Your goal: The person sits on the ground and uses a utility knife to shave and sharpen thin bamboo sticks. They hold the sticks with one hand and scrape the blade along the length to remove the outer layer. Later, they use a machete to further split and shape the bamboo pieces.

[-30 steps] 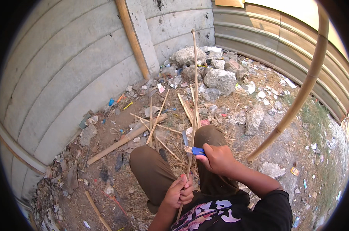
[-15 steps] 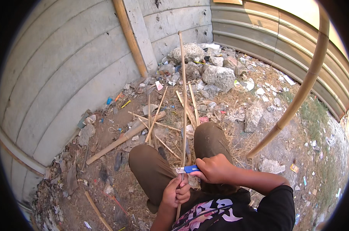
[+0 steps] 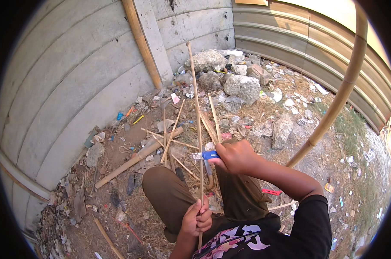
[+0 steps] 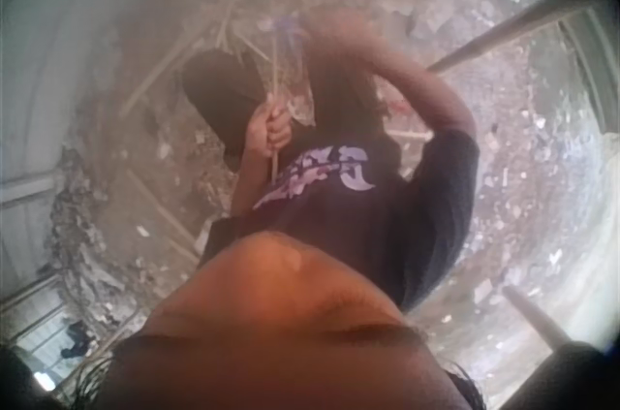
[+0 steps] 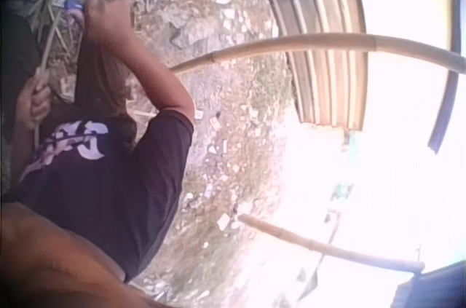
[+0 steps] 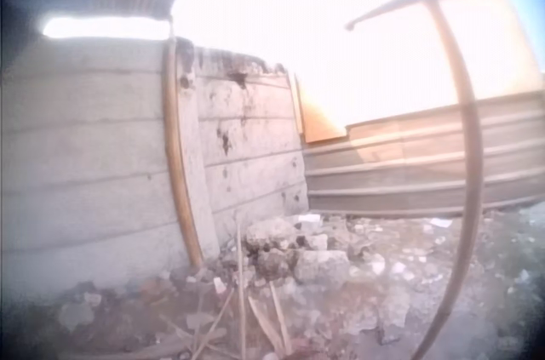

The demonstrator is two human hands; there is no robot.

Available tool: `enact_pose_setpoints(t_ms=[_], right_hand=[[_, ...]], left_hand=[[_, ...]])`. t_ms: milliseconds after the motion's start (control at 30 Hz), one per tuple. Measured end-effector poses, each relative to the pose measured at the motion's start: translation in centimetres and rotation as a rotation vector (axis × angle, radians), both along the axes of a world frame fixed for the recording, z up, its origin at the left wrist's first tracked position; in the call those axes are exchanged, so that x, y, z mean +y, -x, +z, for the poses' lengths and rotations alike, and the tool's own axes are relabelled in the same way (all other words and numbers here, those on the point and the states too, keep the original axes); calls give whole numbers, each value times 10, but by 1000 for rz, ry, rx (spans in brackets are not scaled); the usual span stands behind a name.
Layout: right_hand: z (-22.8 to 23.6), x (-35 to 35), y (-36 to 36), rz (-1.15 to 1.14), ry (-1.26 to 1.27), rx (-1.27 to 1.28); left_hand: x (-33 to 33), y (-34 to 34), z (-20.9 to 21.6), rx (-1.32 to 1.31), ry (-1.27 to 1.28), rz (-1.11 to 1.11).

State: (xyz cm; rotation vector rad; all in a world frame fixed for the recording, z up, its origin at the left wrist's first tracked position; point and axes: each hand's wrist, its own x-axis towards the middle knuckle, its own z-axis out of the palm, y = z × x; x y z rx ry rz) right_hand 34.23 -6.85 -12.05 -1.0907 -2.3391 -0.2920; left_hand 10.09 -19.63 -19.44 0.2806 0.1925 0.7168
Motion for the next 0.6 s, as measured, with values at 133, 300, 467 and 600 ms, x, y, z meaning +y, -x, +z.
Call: enact_pose_setpoints(t_ms=[133, 300, 467, 600], right_hand=[[34, 76, -37, -528, 44, 238], [56, 89, -83, -523, 115, 330], [6, 6, -42, -253, 455, 383], [-19, -63, -13, -62, 407, 233]], left_hand=[[-11, -7, -3, 77, 21, -75], [-13, -5, 10, 74, -36, -132], [-7, -2, 2, 136, -20, -38], [-5, -4, 7, 214, -33, -5]])
